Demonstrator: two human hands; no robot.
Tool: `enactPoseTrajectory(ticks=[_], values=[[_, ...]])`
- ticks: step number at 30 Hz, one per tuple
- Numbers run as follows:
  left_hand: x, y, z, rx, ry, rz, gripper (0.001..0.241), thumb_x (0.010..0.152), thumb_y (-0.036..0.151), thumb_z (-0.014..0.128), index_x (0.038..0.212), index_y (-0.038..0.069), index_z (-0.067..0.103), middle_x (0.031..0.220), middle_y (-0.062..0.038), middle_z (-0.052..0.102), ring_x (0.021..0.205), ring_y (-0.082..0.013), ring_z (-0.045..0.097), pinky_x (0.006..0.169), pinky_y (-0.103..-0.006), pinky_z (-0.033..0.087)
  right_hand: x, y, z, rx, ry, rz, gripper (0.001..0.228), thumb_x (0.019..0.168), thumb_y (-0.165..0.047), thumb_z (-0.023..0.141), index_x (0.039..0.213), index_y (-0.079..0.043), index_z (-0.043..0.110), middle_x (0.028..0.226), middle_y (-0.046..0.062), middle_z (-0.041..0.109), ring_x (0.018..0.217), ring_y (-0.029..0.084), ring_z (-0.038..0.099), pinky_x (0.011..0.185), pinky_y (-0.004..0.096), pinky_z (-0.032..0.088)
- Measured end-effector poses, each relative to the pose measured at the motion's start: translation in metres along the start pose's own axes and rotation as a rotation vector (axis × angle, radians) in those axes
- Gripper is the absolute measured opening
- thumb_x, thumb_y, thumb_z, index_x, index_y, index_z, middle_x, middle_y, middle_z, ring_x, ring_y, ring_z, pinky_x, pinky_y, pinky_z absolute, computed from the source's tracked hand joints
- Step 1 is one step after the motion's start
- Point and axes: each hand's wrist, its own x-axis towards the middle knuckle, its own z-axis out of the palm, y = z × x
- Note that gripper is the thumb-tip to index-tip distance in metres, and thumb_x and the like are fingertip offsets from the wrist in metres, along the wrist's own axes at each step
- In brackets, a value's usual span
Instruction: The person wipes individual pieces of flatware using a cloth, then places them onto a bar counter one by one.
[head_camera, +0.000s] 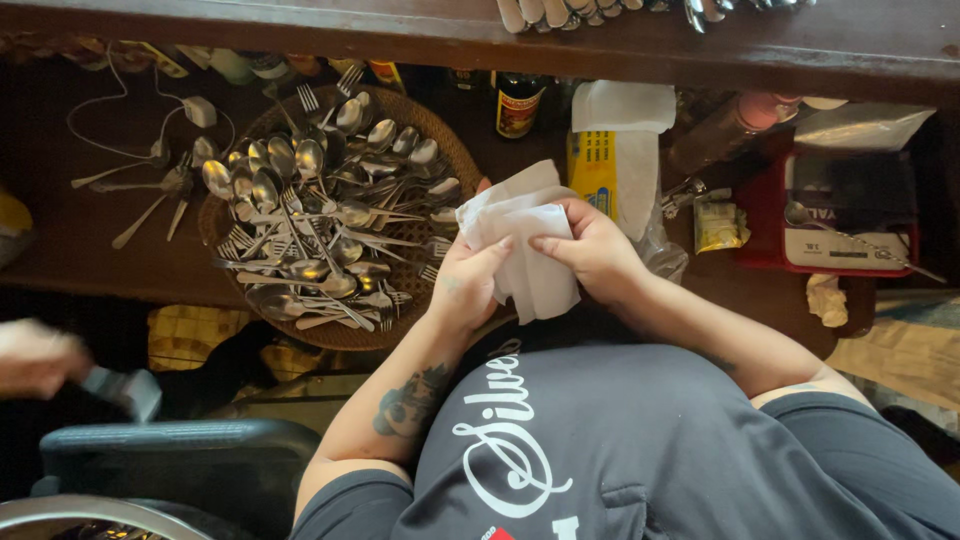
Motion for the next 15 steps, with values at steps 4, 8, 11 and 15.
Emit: enactPoseTrajectory(ticks=[4,8,11,15], values=[[0.001,0.003,-0.016,-0.097,0.125,-0.036,0.065,0.094,-0.001,0.052,0.157,0.002,0.035,0.144,-0.019,0.055,0.13,-0.0316,0.056,0.11,-0.0457,0.046,0.018,-0.013,-0.022,-0.229,0.275,0.19,0.047,0.085,-0.022,0.074,0.128,-0.007,0.064,0.105,0.006,0.074,0.088,0.016,0.071,0.077,0.032,0.057],[-0.019,0.016,-0.037,-0.124,0.122,0.002,0.058,0.092,0.002,0.055,0.149,-0.004,0.044,0.138,-0.019,0.06,0.125,-0.0323,0.061,0.105,-0.0441,0.05,0.096,-0.006,-0.123,-0.981,0.413,-0.041,0.045,0.09,-0.037,0.079,0.124,-0.01,0.071,0.105,0.015,0.075,0.087,0.028,0.072,0.077,0.042,0.058],[-0.037,0.008,-0.053,-0.05,0.25,-0.046,0.058,0.09,0.002,0.058,0.146,-0.005,0.046,0.137,-0.018,0.061,0.123,-0.0311,0.062,0.104,-0.0417,0.051,0.159,0.016,-0.209,-1.395,0.362,-0.265,0.048,0.1,-0.051,0.074,0.127,-0.012,0.072,0.117,0.019,0.074,0.103,0.037,0.07,0.091,0.045,0.055],[-0.065,-0.007,-0.07,0.083,0.381,-0.112,0.056,0.087,0.004,0.062,0.142,-0.002,0.051,0.131,-0.014,0.063,0.119,-0.026,0.063,0.1,-0.0381,0.052,0.208,0.027,-0.244,-1.375,0.359,-0.202,0.042,0.1,-0.047,0.076,0.123,-0.012,0.072,0.12,0.017,0.073,0.108,0.037,0.068,0.097,0.047,0.052]])
